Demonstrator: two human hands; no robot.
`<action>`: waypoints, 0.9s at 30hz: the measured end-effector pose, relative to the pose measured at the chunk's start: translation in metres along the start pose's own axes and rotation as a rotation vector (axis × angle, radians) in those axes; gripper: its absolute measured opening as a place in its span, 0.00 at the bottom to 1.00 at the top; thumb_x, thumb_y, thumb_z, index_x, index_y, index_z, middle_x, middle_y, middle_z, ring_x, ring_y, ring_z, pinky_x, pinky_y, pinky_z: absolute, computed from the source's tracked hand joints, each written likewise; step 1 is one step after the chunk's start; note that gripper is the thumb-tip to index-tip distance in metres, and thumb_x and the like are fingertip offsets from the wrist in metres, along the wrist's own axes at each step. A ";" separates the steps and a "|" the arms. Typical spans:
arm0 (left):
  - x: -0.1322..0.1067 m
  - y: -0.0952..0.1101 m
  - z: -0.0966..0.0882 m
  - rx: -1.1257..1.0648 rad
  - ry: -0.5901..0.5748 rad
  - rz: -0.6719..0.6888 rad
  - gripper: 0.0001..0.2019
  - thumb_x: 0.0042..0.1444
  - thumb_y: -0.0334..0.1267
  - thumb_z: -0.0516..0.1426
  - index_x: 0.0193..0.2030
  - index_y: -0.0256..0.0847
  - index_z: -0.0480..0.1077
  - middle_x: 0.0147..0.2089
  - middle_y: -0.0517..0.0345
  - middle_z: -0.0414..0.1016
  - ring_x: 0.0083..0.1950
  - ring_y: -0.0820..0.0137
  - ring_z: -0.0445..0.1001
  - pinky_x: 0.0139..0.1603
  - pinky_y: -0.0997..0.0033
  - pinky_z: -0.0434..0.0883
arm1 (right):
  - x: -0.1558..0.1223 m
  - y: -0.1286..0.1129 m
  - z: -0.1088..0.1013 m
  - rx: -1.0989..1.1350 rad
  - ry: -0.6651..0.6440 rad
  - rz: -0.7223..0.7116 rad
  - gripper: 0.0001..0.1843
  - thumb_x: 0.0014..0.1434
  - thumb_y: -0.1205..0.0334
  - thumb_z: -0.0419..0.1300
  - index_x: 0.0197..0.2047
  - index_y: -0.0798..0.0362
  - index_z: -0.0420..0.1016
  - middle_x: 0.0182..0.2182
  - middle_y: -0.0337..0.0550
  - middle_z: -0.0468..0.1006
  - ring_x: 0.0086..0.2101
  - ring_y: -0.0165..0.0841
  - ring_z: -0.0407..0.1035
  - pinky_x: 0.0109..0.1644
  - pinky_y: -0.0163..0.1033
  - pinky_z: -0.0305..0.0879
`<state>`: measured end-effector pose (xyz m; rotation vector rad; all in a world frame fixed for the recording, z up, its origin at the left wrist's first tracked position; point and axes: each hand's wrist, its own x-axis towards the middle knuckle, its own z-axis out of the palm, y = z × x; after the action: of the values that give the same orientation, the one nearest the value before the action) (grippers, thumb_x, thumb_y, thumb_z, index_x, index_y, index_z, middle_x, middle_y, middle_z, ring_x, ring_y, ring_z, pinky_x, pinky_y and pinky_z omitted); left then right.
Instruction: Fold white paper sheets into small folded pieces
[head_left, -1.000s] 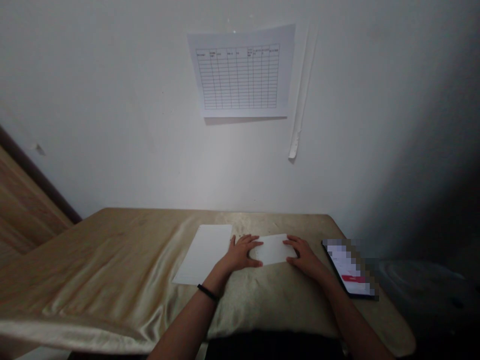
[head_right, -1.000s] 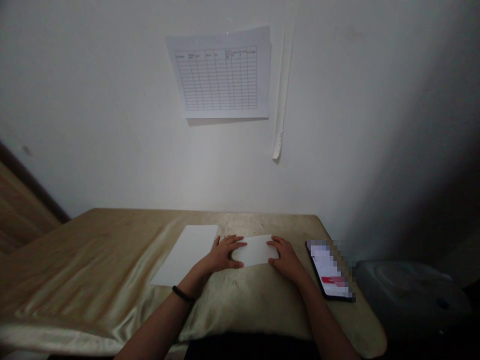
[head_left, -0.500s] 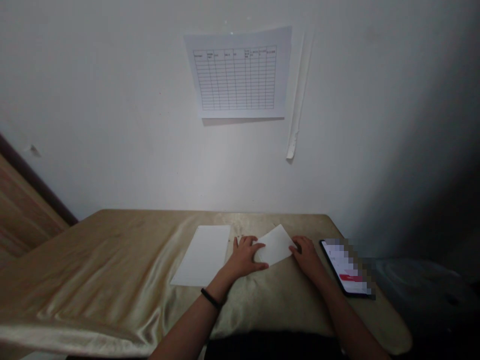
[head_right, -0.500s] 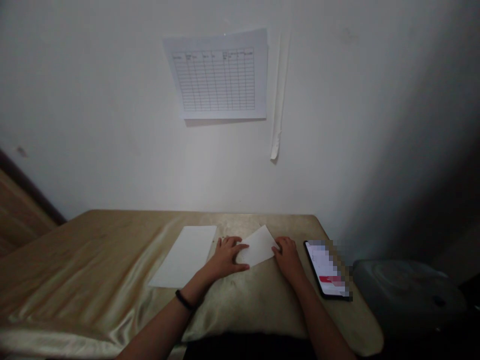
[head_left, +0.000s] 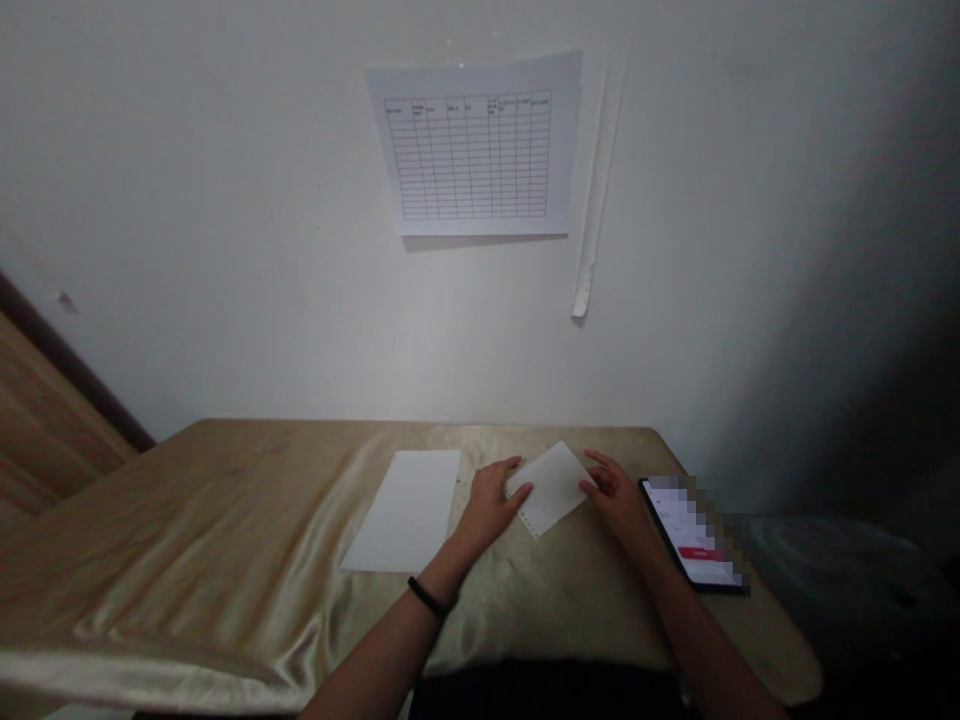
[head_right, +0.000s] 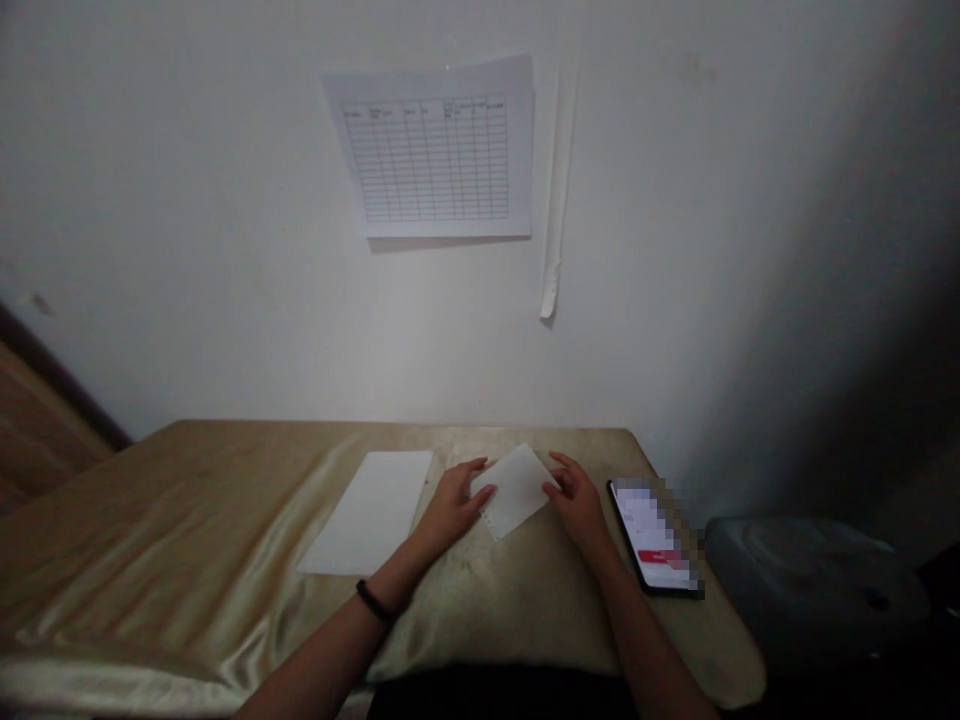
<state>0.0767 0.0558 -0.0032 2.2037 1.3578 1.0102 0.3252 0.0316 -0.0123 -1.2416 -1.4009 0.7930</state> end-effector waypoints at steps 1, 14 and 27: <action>0.000 0.002 -0.001 -0.035 0.010 -0.020 0.22 0.62 0.48 0.57 0.59 0.41 0.71 0.58 0.50 0.76 0.60 0.60 0.71 0.65 0.56 0.63 | -0.001 -0.002 0.001 0.008 -0.023 0.010 0.36 0.56 0.46 0.59 0.64 0.53 0.63 0.41 0.47 0.82 0.42 0.41 0.77 0.48 0.47 0.73; -0.001 0.014 0.000 -0.422 0.113 -0.166 0.14 0.58 0.48 0.59 0.38 0.40 0.78 0.38 0.54 0.81 0.43 0.64 0.77 0.46 0.68 0.71 | 0.001 -0.009 0.010 0.230 0.130 0.159 0.26 0.47 0.43 0.69 0.43 0.53 0.79 0.35 0.46 0.83 0.37 0.43 0.77 0.43 0.45 0.72; 0.003 0.012 0.004 -0.606 0.105 -0.216 0.16 0.57 0.51 0.59 0.37 0.39 0.79 0.37 0.53 0.81 0.39 0.65 0.76 0.41 0.70 0.71 | 0.012 -0.026 0.031 0.341 0.148 0.099 0.23 0.45 0.42 0.71 0.36 0.53 0.81 0.35 0.47 0.84 0.35 0.41 0.76 0.40 0.43 0.72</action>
<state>0.0882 0.0527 0.0026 1.5467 1.1073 1.2624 0.2895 0.0415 0.0086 -1.0839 -1.0411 0.9442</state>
